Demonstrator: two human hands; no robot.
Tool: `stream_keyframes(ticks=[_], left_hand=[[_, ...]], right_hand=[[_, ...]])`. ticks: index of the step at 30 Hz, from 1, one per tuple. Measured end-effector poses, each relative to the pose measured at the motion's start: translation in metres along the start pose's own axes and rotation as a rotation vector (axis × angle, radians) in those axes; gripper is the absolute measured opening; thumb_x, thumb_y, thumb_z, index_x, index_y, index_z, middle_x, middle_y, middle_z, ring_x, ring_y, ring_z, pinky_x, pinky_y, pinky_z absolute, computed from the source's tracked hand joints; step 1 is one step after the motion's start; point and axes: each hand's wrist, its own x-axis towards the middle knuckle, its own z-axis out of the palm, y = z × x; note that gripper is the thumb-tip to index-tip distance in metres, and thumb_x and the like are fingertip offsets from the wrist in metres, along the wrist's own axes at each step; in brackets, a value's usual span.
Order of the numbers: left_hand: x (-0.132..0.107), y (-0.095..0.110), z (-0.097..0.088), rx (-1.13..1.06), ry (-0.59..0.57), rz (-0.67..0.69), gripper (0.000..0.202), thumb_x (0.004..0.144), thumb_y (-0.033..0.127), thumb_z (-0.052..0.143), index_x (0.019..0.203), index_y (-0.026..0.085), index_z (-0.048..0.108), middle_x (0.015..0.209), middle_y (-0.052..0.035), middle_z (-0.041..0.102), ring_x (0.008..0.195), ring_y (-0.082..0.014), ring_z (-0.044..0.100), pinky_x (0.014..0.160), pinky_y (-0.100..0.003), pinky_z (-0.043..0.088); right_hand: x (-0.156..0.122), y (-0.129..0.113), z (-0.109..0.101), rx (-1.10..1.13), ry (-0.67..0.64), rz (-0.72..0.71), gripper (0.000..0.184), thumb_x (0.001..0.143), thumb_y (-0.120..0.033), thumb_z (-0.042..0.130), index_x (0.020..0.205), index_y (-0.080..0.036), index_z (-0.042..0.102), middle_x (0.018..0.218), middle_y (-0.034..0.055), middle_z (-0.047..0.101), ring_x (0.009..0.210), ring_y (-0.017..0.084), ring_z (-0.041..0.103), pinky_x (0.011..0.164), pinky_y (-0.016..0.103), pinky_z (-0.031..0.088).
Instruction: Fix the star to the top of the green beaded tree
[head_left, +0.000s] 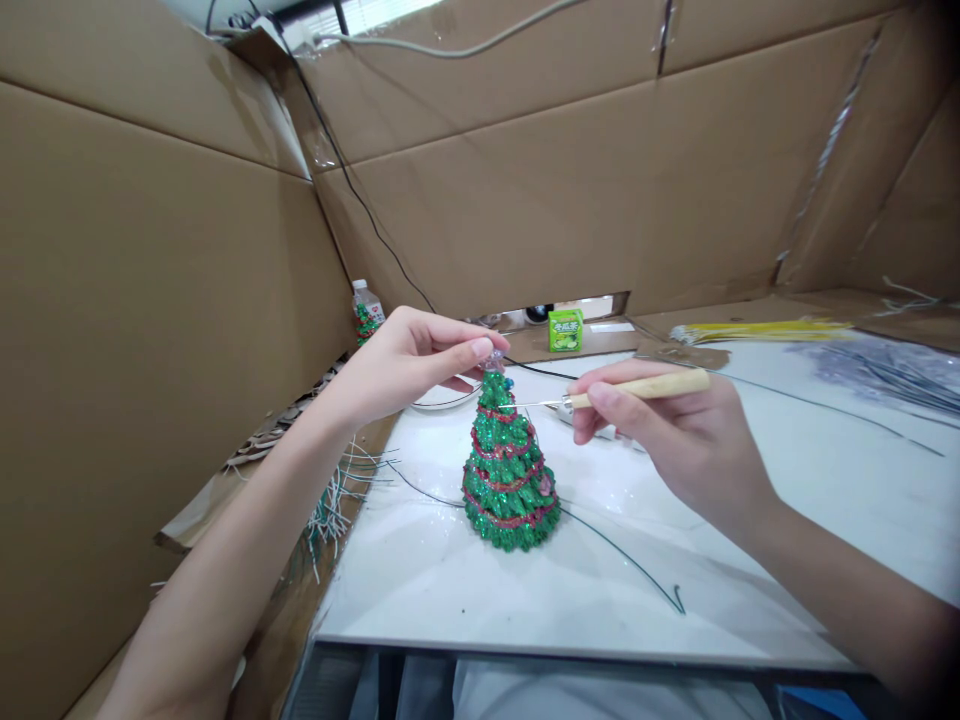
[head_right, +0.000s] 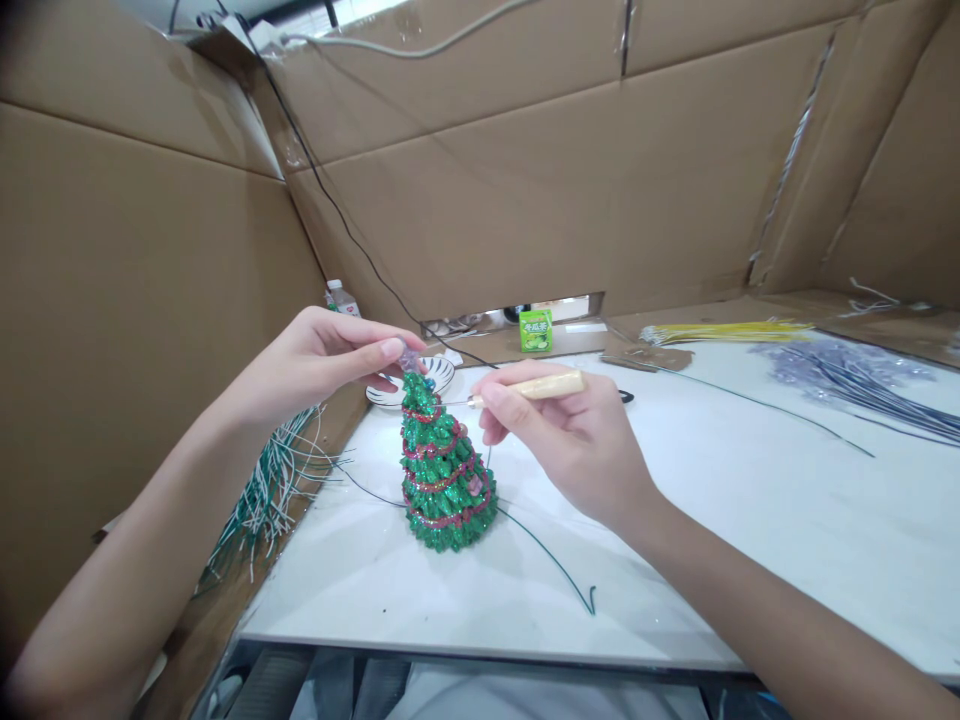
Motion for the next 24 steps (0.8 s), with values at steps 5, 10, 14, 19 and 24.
stream_keyframes(ticks=[5, 10, 14, 19, 24], left_hand=[[-0.0001, 0.0002, 0.0003, -0.013, -0.005, 0.005, 0.032, 0.082, 0.041, 0.065, 0.103, 0.019, 0.073, 0.098, -0.0067, 0.075, 0.09, -0.0179, 0.07, 0.072, -0.023, 0.059], [-0.0005, 0.0006, 0.0011, -0.001, 0.008, -0.001, 0.033, 0.081, 0.042, 0.065, 0.104, 0.019, 0.073, 0.099, -0.007, 0.075, 0.09, -0.0184, 0.07, 0.072, -0.023, 0.059], [-0.0006, 0.0008, 0.0009, -0.005, 0.007, -0.001, 0.032, 0.081, 0.041, 0.065, 0.103, 0.019, 0.074, 0.099, -0.007, 0.075, 0.09, -0.0187, 0.07, 0.072, -0.024, 0.059], [-0.0003, 0.0, 0.0006, -0.02, 0.001, 0.003, 0.032, 0.081, 0.04, 0.066, 0.103, 0.019, 0.074, 0.098, -0.0067, 0.075, 0.089, -0.0181, 0.07, 0.072, -0.022, 0.059], [-0.0003, -0.0002, 0.0006, -0.016, 0.004, 0.0, 0.032, 0.081, 0.041, 0.065, 0.103, 0.019, 0.073, 0.098, -0.0066, 0.075, 0.09, -0.018, 0.07, 0.072, -0.023, 0.059]], right_hand=[[-0.0002, 0.0004, -0.0003, -0.006, -0.002, -0.009, 0.019, 0.088, -0.03, 0.06, 0.078, -0.018, 0.071, 0.065, 0.0018, 0.066, 0.058, 0.011, 0.063, 0.052, 0.022, 0.053], [-0.0003, 0.0004, -0.001, -0.023, -0.002, -0.01, 0.021, 0.088, -0.031, 0.059, 0.077, -0.018, 0.071, 0.066, 0.0021, 0.066, 0.058, 0.011, 0.063, 0.052, 0.023, 0.053], [0.0, 0.0004, -0.001, -0.019, -0.002, -0.007, 0.02, 0.088, -0.031, 0.06, 0.078, -0.018, 0.071, 0.065, 0.0021, 0.065, 0.058, 0.011, 0.062, 0.052, 0.022, 0.053], [-0.0002, 0.0003, -0.0005, -0.007, -0.008, -0.012, 0.019, 0.088, -0.028, 0.059, 0.078, -0.018, 0.071, 0.065, 0.0014, 0.065, 0.058, 0.01, 0.063, 0.051, 0.021, 0.052], [-0.0009, -0.0001, -0.0008, -0.008, -0.008, -0.015, 0.02, 0.088, -0.027, 0.059, 0.076, -0.018, 0.071, 0.066, 0.0014, 0.066, 0.058, 0.01, 0.062, 0.052, 0.021, 0.052]])
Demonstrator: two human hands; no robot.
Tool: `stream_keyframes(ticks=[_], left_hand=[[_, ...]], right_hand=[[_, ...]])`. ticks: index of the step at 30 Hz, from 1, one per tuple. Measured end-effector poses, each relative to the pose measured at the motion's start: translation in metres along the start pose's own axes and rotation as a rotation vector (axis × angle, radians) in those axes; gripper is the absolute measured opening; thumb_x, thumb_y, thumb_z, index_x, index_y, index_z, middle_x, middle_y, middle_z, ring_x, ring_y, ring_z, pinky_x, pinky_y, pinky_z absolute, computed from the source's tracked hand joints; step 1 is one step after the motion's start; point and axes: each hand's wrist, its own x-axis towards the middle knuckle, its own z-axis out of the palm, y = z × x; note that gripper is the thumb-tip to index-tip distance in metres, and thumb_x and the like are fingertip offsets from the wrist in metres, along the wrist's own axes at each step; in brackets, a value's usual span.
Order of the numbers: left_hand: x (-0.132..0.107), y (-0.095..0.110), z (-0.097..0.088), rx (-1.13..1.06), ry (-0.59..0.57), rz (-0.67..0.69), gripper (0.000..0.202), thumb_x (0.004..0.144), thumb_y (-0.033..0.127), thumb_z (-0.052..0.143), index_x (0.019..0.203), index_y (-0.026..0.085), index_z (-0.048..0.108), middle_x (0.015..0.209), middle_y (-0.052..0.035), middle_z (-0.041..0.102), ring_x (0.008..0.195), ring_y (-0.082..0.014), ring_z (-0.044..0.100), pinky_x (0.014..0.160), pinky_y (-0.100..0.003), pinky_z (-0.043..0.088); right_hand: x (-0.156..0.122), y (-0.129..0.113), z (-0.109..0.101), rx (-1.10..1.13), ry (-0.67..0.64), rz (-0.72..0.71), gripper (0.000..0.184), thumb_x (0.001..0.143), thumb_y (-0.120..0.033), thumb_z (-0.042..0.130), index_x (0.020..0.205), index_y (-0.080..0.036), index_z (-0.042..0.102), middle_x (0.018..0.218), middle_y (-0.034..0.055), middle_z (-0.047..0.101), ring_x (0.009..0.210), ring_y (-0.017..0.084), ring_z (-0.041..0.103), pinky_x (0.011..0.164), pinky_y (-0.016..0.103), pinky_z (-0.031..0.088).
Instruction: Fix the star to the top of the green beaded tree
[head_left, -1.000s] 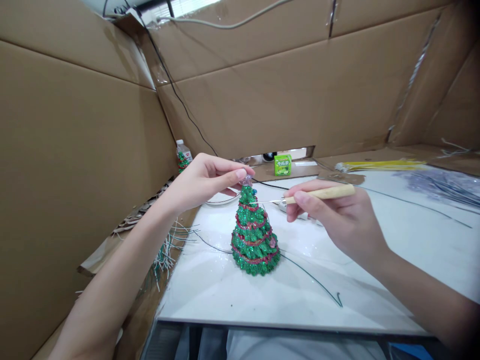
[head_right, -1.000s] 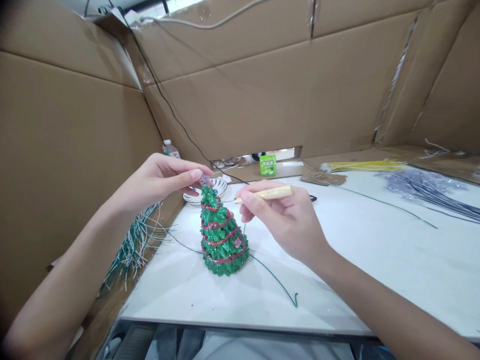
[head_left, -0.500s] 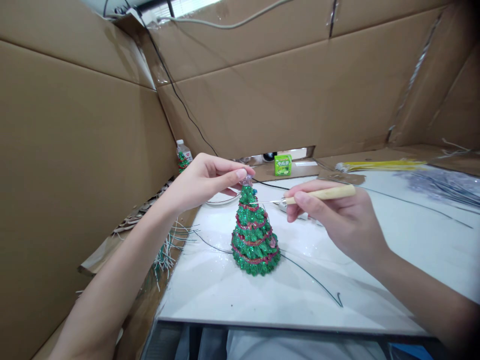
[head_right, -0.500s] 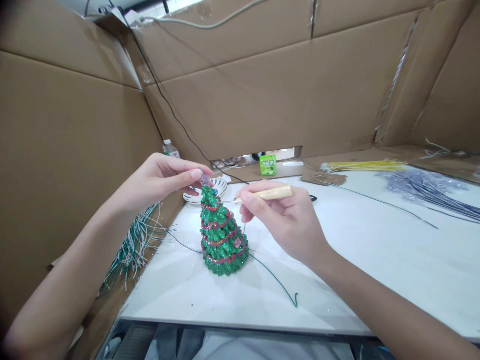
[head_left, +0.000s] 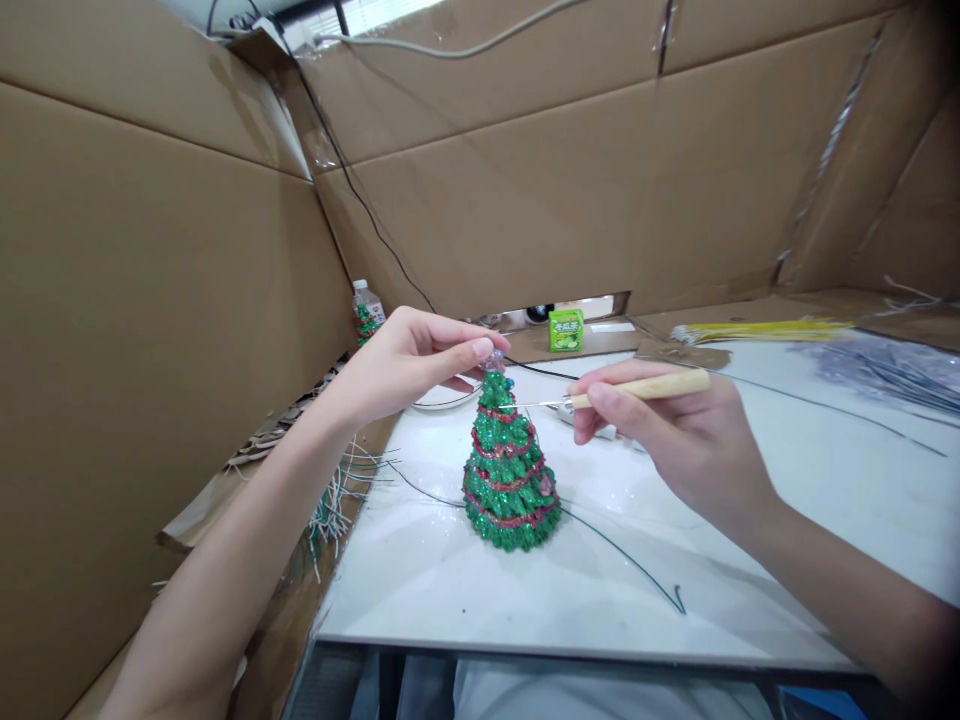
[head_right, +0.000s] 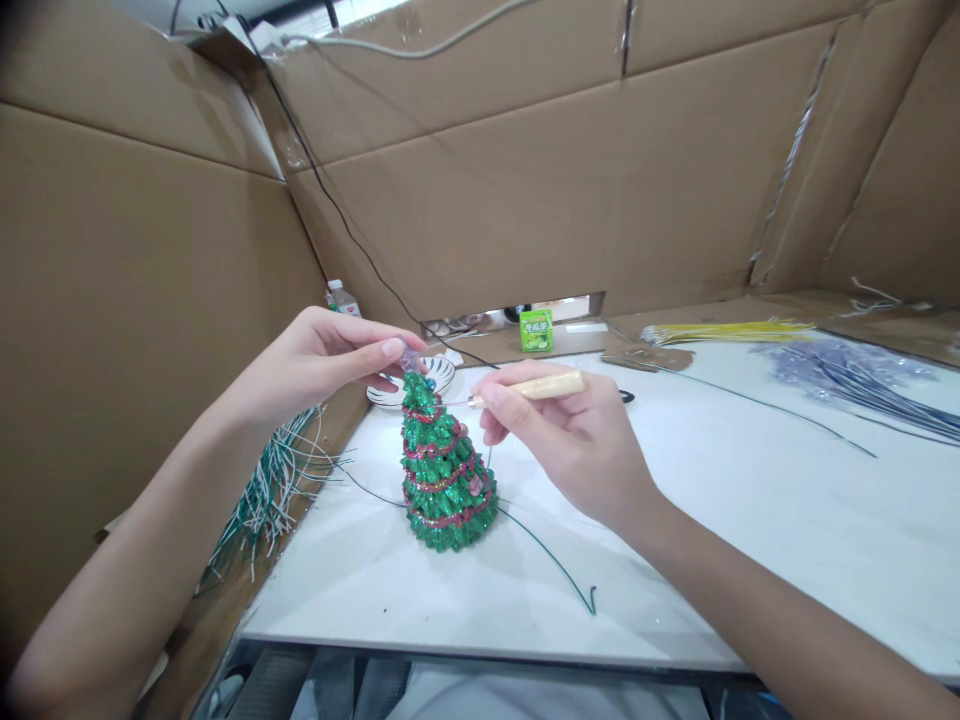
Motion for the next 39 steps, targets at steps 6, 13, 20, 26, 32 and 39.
stream_keyframes(ticks=[6, 13, 20, 26, 32, 39], left_hand=[[-0.0003, 0.0006, -0.0002, -0.007, -0.008, 0.001, 0.031, 0.082, 0.04, 0.066, 0.103, 0.019, 0.073, 0.098, -0.0066, 0.075, 0.089, -0.0176, 0.07, 0.071, -0.022, 0.059], [0.0009, -0.002, -0.0004, -0.042, -0.012, 0.02, 0.028, 0.083, 0.037, 0.066, 0.102, 0.018, 0.074, 0.096, -0.0058, 0.075, 0.086, -0.0155, 0.07, 0.07, -0.019, 0.058], [0.0016, -0.002, -0.0012, -0.032, -0.013, 0.021, 0.027, 0.083, 0.036, 0.066, 0.101, 0.019, 0.074, 0.096, -0.0053, 0.075, 0.086, -0.0153, 0.07, 0.07, -0.019, 0.058], [0.0017, -0.002, -0.0004, -0.024, -0.008, 0.027, 0.027, 0.083, 0.036, 0.065, 0.101, 0.018, 0.074, 0.096, -0.0059, 0.075, 0.087, -0.0163, 0.07, 0.071, -0.021, 0.058], [0.0014, -0.0016, -0.0003, -0.027, -0.01, 0.024, 0.028, 0.083, 0.036, 0.065, 0.102, 0.018, 0.074, 0.097, -0.0065, 0.075, 0.087, -0.0165, 0.07, 0.07, -0.021, 0.058], [0.0025, -0.0014, 0.0002, -0.024, -0.006, 0.031, 0.027, 0.083, 0.036, 0.065, 0.101, 0.018, 0.074, 0.095, -0.0056, 0.075, 0.087, -0.0162, 0.07, 0.07, -0.02, 0.058]], right_hand=[[0.0014, -0.001, 0.0007, 0.009, 0.002, 0.003, 0.021, 0.088, -0.027, 0.059, 0.073, -0.017, 0.07, 0.065, 0.0012, 0.065, 0.058, 0.009, 0.062, 0.052, 0.02, 0.051], [0.0004, -0.0002, 0.0009, 0.006, -0.005, 0.0, 0.017, 0.088, -0.023, 0.058, 0.076, -0.017, 0.069, 0.065, 0.0004, 0.065, 0.058, 0.009, 0.062, 0.053, 0.019, 0.052], [-0.0011, -0.0016, 0.0035, -0.022, 0.015, -0.03, 0.017, 0.088, -0.02, 0.057, 0.076, -0.018, 0.068, 0.064, -0.0005, 0.065, 0.059, 0.008, 0.062, 0.053, 0.017, 0.052], [-0.0016, -0.0048, 0.005, -0.026, 0.071, -0.059, 0.015, 0.088, -0.016, 0.056, 0.08, -0.018, 0.068, 0.063, -0.0006, 0.066, 0.058, 0.007, 0.062, 0.051, 0.016, 0.051], [-0.0012, -0.0005, 0.0062, -0.003, 0.035, -0.08, 0.016, 0.089, -0.018, 0.055, 0.081, -0.02, 0.069, 0.066, -0.0002, 0.066, 0.06, 0.009, 0.063, 0.054, 0.019, 0.054], [-0.0038, 0.0013, 0.0059, -0.028, 0.03, -0.094, 0.016, 0.09, -0.019, 0.055, 0.082, -0.02, 0.069, 0.069, -0.0002, 0.065, 0.061, 0.008, 0.063, 0.054, 0.018, 0.054]])
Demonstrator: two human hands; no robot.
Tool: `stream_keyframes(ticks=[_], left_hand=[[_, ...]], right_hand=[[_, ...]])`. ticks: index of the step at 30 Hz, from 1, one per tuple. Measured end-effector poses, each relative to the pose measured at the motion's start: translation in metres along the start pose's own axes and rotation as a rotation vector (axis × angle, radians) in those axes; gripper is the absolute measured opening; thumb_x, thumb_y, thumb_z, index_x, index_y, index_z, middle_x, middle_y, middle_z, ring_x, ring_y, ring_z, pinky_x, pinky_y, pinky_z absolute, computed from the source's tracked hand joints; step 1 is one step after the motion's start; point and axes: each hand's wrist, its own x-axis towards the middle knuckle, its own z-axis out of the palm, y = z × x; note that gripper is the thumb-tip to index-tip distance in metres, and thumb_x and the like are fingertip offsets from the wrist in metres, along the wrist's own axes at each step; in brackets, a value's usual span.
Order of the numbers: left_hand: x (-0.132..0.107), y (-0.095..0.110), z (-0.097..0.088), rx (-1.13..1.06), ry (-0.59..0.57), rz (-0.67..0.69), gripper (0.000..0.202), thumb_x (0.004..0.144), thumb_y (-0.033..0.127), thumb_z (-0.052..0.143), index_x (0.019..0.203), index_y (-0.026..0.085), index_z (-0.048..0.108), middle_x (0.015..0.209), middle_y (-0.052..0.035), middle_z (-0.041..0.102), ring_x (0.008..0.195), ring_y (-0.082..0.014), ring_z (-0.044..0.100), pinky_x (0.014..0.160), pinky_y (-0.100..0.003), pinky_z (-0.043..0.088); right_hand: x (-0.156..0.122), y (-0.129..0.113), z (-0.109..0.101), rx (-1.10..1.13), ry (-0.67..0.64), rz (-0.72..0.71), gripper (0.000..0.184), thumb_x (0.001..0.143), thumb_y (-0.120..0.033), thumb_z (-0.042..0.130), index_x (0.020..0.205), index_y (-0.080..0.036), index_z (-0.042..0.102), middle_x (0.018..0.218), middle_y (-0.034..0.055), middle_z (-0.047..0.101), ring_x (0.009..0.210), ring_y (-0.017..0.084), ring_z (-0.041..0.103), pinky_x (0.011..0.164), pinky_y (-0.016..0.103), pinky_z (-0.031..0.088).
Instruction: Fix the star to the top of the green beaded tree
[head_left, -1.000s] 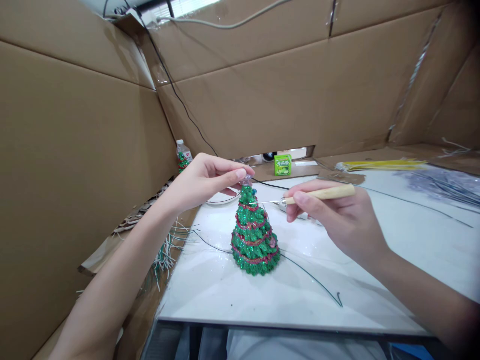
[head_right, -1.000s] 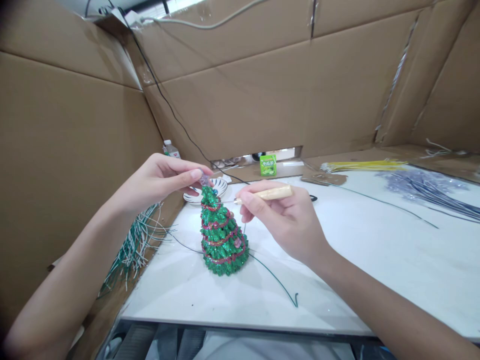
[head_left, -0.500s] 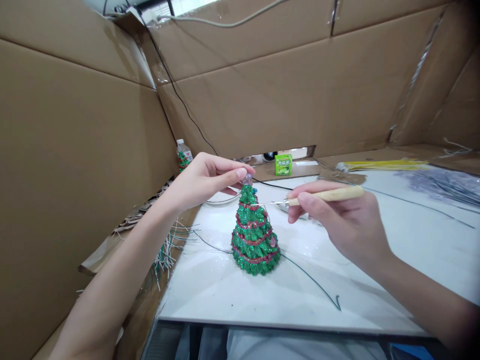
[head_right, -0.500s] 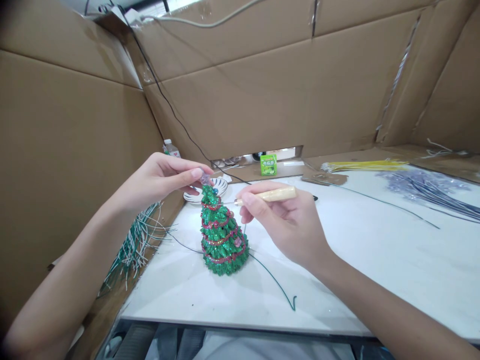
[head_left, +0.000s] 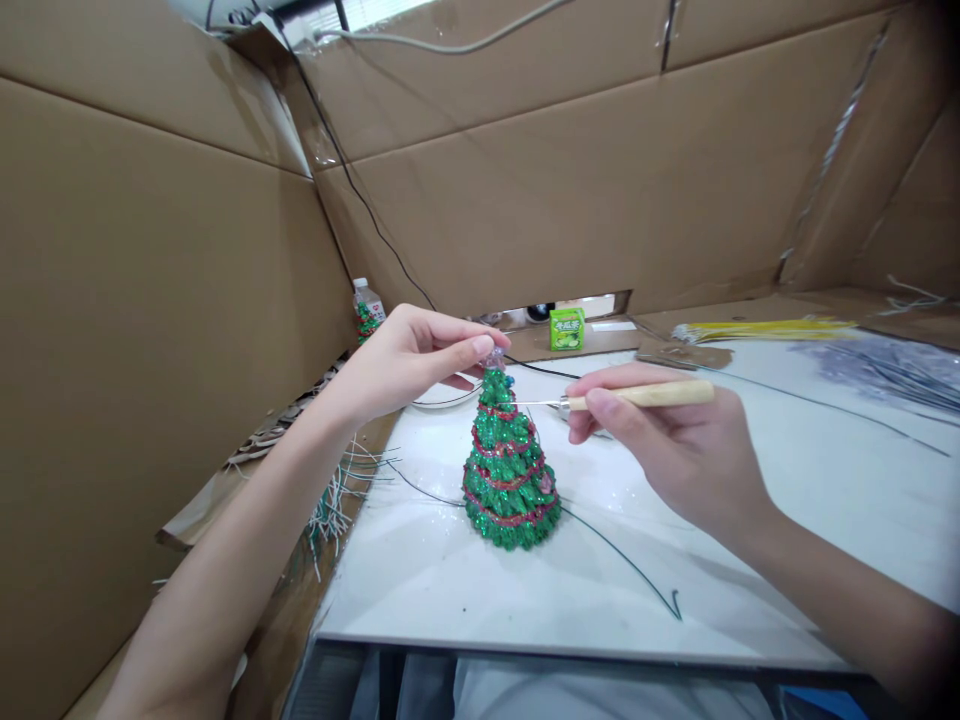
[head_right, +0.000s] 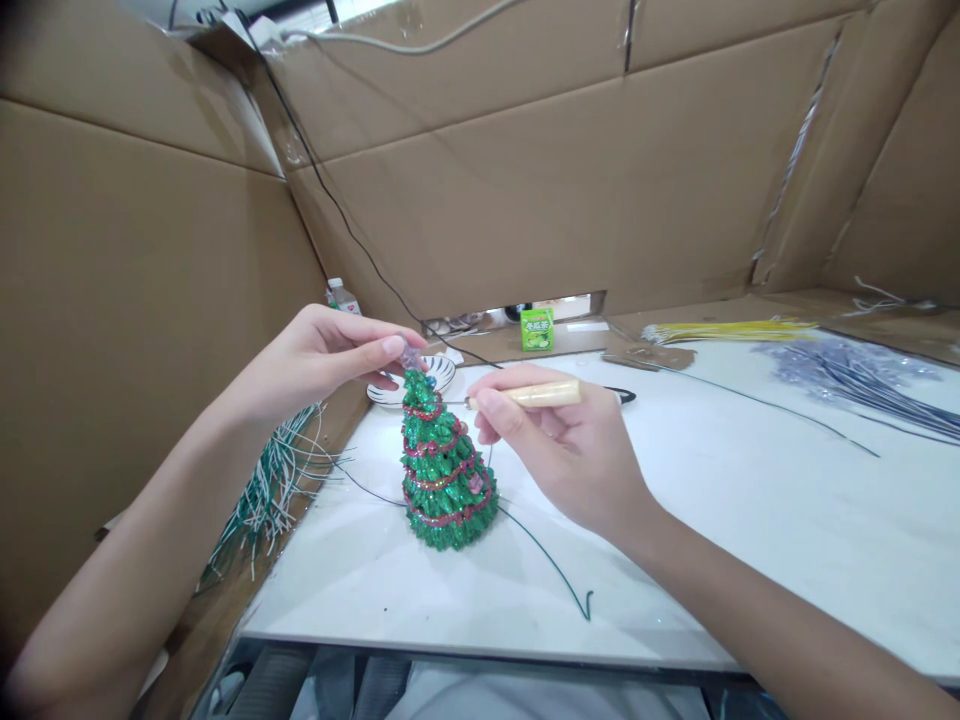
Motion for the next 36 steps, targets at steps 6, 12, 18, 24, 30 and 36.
stream_keyframes(ticks=[6, 12, 18, 24, 30, 36], left_hand=[[0.0001, 0.0006, -0.0001, 0.006, -0.001, 0.001, 0.027, 0.083, 0.037, 0.065, 0.101, 0.018, 0.074, 0.095, -0.0057, 0.075, 0.087, -0.0165, 0.07, 0.07, -0.021, 0.058], [-0.0002, -0.0001, 0.0001, 0.001, -0.004, 0.004, 0.029, 0.082, 0.038, 0.066, 0.101, 0.018, 0.074, 0.095, -0.0061, 0.075, 0.087, -0.0172, 0.07, 0.071, -0.022, 0.058], [-0.0004, -0.0003, -0.0003, 0.008, -0.006, -0.003, 0.032, 0.082, 0.04, 0.066, 0.102, 0.017, 0.074, 0.097, -0.0072, 0.075, 0.089, -0.0183, 0.07, 0.072, -0.023, 0.058], [-0.0012, 0.0, -0.0007, 0.019, -0.006, -0.007, 0.031, 0.082, 0.041, 0.065, 0.103, 0.018, 0.073, 0.099, -0.0066, 0.075, 0.09, -0.0177, 0.07, 0.072, -0.022, 0.058], [-0.0008, 0.0002, -0.0002, 0.024, 0.003, -0.01, 0.032, 0.081, 0.041, 0.065, 0.102, 0.018, 0.073, 0.098, -0.007, 0.075, 0.09, -0.0182, 0.07, 0.071, -0.023, 0.058], [-0.001, 0.0004, -0.0002, 0.025, 0.006, -0.013, 0.033, 0.082, 0.042, 0.065, 0.102, 0.018, 0.073, 0.098, -0.0069, 0.075, 0.09, -0.0182, 0.07, 0.072, -0.023, 0.058]], right_hand=[[0.0002, 0.002, -0.0005, -0.042, -0.013, -0.03, 0.016, 0.089, -0.021, 0.056, 0.08, -0.021, 0.069, 0.075, 0.0008, 0.067, 0.063, 0.008, 0.062, 0.055, 0.019, 0.054], [0.0017, 0.0023, -0.0014, -0.022, -0.028, -0.02, 0.019, 0.09, -0.021, 0.054, 0.078, -0.021, 0.069, 0.075, 0.001, 0.067, 0.062, 0.009, 0.062, 0.055, 0.021, 0.054], [0.0022, 0.0009, -0.0017, -0.041, -0.03, -0.022, 0.018, 0.09, -0.023, 0.055, 0.078, -0.02, 0.068, 0.072, 0.0008, 0.066, 0.062, 0.008, 0.062, 0.055, 0.02, 0.053], [0.0023, 0.0007, -0.0026, -0.04, -0.027, -0.006, 0.019, 0.09, -0.025, 0.055, 0.077, -0.019, 0.067, 0.072, 0.0015, 0.066, 0.063, 0.009, 0.062, 0.055, 0.021, 0.053], [0.0029, 0.0006, -0.0022, -0.047, -0.024, 0.0, 0.02, 0.09, -0.026, 0.055, 0.076, -0.019, 0.068, 0.072, 0.0018, 0.066, 0.063, 0.01, 0.062, 0.055, 0.022, 0.053], [0.003, -0.0002, -0.0023, -0.036, -0.027, -0.006, 0.02, 0.09, -0.024, 0.055, 0.076, -0.019, 0.068, 0.071, 0.0011, 0.066, 0.062, 0.009, 0.062, 0.055, 0.02, 0.052]])
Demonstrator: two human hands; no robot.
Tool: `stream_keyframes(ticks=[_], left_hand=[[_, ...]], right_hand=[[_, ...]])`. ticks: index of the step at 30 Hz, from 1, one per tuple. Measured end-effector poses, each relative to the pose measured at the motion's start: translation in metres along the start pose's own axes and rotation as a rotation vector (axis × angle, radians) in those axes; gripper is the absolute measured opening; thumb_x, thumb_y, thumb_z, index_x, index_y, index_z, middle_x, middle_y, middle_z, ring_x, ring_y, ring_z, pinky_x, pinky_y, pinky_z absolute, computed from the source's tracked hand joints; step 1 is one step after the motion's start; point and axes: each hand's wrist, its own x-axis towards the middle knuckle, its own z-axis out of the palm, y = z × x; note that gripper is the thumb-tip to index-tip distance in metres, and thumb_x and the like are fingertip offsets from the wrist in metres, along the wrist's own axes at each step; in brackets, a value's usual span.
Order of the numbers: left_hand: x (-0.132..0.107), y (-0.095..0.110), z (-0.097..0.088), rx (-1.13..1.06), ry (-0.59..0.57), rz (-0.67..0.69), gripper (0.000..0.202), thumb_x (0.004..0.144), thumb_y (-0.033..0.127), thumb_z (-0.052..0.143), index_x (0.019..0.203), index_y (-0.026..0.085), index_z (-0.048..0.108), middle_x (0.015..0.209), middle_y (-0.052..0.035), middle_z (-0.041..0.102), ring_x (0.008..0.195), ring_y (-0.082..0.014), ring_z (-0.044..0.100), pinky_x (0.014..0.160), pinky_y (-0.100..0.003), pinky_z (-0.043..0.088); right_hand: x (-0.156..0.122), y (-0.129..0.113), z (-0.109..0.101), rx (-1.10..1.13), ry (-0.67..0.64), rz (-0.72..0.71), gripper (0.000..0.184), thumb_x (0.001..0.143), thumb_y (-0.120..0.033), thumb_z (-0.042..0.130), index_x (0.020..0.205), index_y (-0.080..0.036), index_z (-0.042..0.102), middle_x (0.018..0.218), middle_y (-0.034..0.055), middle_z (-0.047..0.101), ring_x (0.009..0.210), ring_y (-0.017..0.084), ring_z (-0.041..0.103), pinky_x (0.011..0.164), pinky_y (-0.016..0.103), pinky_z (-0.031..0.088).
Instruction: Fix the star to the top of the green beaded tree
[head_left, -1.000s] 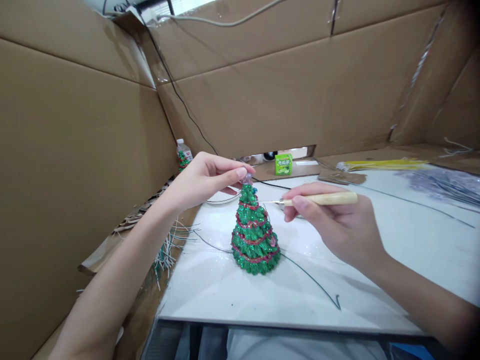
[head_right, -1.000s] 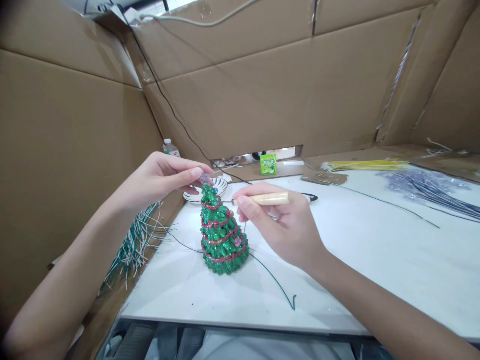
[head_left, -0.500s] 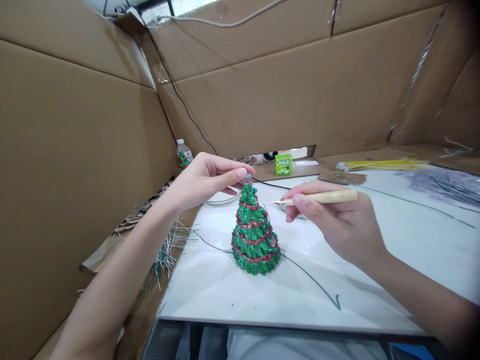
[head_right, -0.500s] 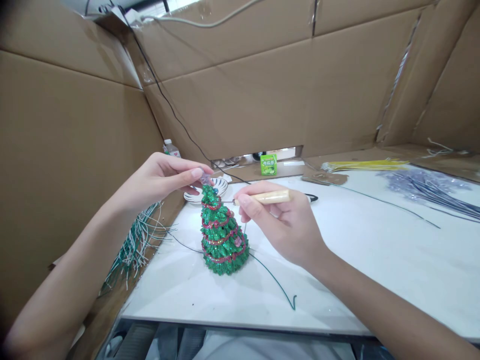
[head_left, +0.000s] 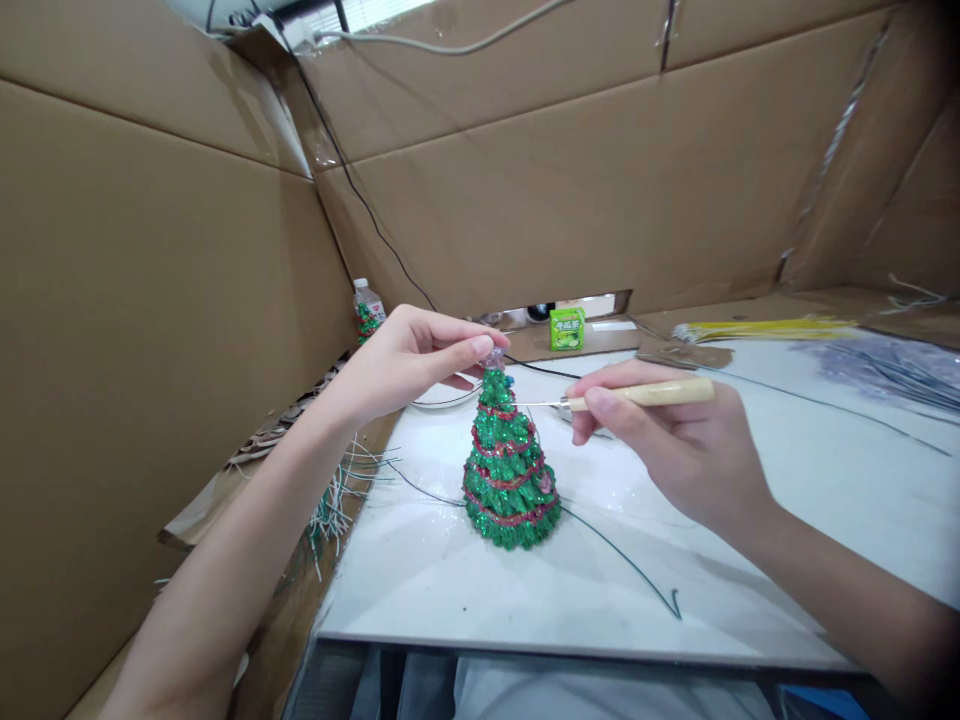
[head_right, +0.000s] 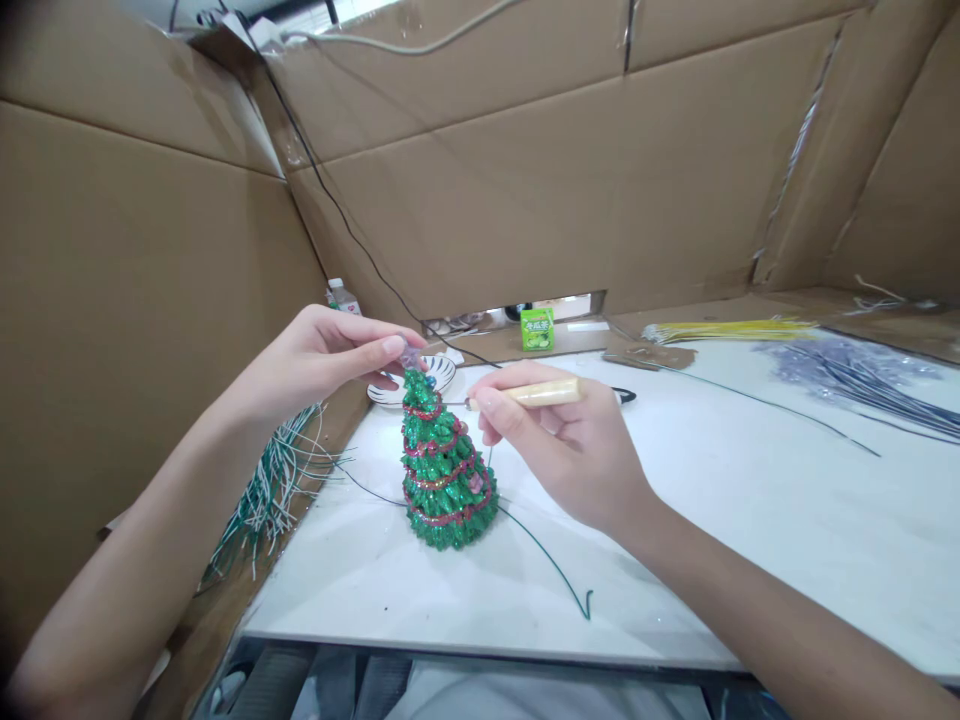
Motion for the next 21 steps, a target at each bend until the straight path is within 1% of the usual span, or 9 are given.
stream_keyframes(ticks=[4, 9, 21], left_hand=[[-0.0003, -0.0002, 0.0001, -0.012, -0.007, 0.004, 0.032, 0.082, 0.041, 0.065, 0.102, 0.018, 0.073, 0.098, -0.0067, 0.075, 0.09, -0.0175, 0.07, 0.073, -0.023, 0.058], [-0.0003, 0.0002, 0.0004, 0.0, 0.001, -0.007, 0.032, 0.082, 0.041, 0.065, 0.103, 0.018, 0.073, 0.098, -0.0073, 0.075, 0.09, -0.0187, 0.07, 0.073, -0.024, 0.059], [0.0004, 0.0001, -0.0002, 0.006, -0.002, -0.01, 0.033, 0.082, 0.042, 0.065, 0.103, 0.018, 0.073, 0.098, -0.0074, 0.075, 0.089, -0.0187, 0.07, 0.072, -0.024, 0.059]], right_hand=[[-0.0002, -0.0002, 0.0001, -0.012, 0.001, -0.001, 0.021, 0.09, -0.025, 0.055, 0.074, -0.019, 0.068, 0.071, 0.0015, 0.066, 0.062, 0.009, 0.062, 0.055, 0.021, 0.052], [-0.0003, 0.0001, 0.0004, -0.015, 0.002, 0.009, 0.02, 0.09, -0.026, 0.056, 0.075, -0.019, 0.068, 0.071, 0.0017, 0.066, 0.062, 0.01, 0.062, 0.055, 0.022, 0.053], [-0.0007, 0.0004, 0.0001, -0.032, 0.002, -0.002, 0.019, 0.09, -0.026, 0.056, 0.076, -0.02, 0.067, 0.069, 0.0007, 0.065, 0.062, 0.01, 0.061, 0.054, 0.022, 0.052]])
